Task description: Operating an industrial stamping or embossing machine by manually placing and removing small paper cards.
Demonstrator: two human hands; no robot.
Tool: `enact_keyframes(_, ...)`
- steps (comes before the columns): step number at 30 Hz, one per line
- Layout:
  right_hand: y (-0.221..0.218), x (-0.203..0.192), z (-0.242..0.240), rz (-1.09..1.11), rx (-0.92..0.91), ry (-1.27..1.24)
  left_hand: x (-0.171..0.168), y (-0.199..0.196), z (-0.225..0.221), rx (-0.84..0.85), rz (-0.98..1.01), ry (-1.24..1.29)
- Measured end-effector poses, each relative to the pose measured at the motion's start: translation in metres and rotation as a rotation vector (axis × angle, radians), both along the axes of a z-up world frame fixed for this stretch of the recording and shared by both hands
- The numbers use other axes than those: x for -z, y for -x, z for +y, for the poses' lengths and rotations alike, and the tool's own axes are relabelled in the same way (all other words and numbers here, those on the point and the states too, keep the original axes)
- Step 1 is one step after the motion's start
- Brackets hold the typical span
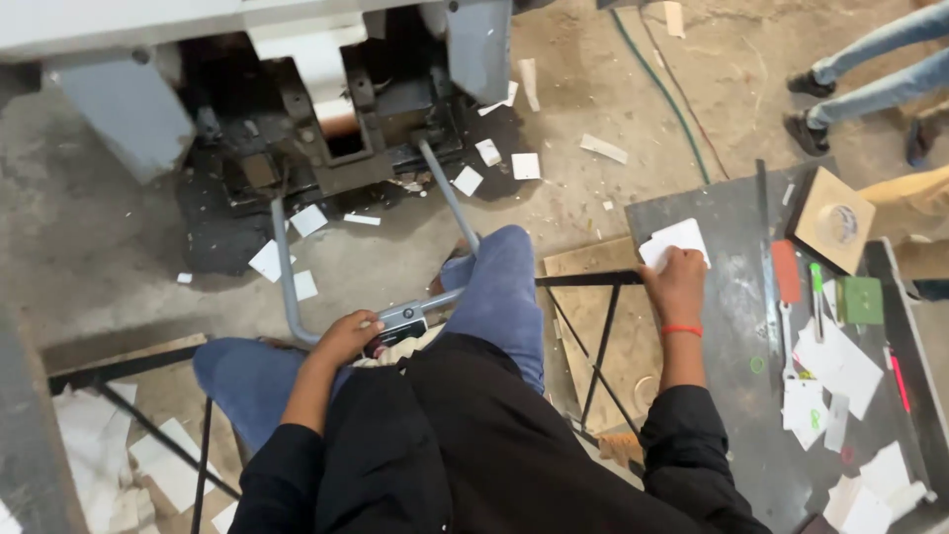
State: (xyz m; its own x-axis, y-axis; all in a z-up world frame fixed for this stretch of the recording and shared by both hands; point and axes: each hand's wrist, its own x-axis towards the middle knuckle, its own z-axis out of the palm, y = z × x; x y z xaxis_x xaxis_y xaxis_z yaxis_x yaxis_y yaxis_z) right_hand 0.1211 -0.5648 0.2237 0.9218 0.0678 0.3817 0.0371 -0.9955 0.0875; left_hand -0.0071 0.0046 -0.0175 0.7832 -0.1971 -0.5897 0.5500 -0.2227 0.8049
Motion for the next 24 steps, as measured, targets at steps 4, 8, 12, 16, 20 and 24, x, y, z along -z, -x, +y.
enact_keyframes(4, -0.014, -0.004, -0.026, 0.382, 0.123, -0.187, -0.03, 0.009, 0.005, -0.028, -0.16, -0.205)
enact_keyframes(8, -0.021, -0.02, -0.035, 0.438, 0.092, -0.343, -0.014, 0.004, 0.007, -0.085, -0.232, -0.198)
enact_keyframes(12, -0.015, 0.005, -0.042, 0.231, 0.042, -0.275, 0.01, -0.001, 0.007, -0.034, -0.126, -0.082)
enact_keyframes(16, 0.016, 0.026, -0.013, -0.06, 0.064, -0.283, -0.03, -0.004, -0.001, 0.012, -0.244, -0.176)
enact_keyframes(20, 0.022, 0.038, -0.034, 0.061, 0.033, -0.287, -0.128, -0.01, -0.007, -0.027, -0.238, -0.153)
enact_keyframes(24, -0.006, 0.011, -0.057, 0.147, 0.215, -0.277, -0.22, -0.035, 0.003, 0.047, -0.691, -0.165)
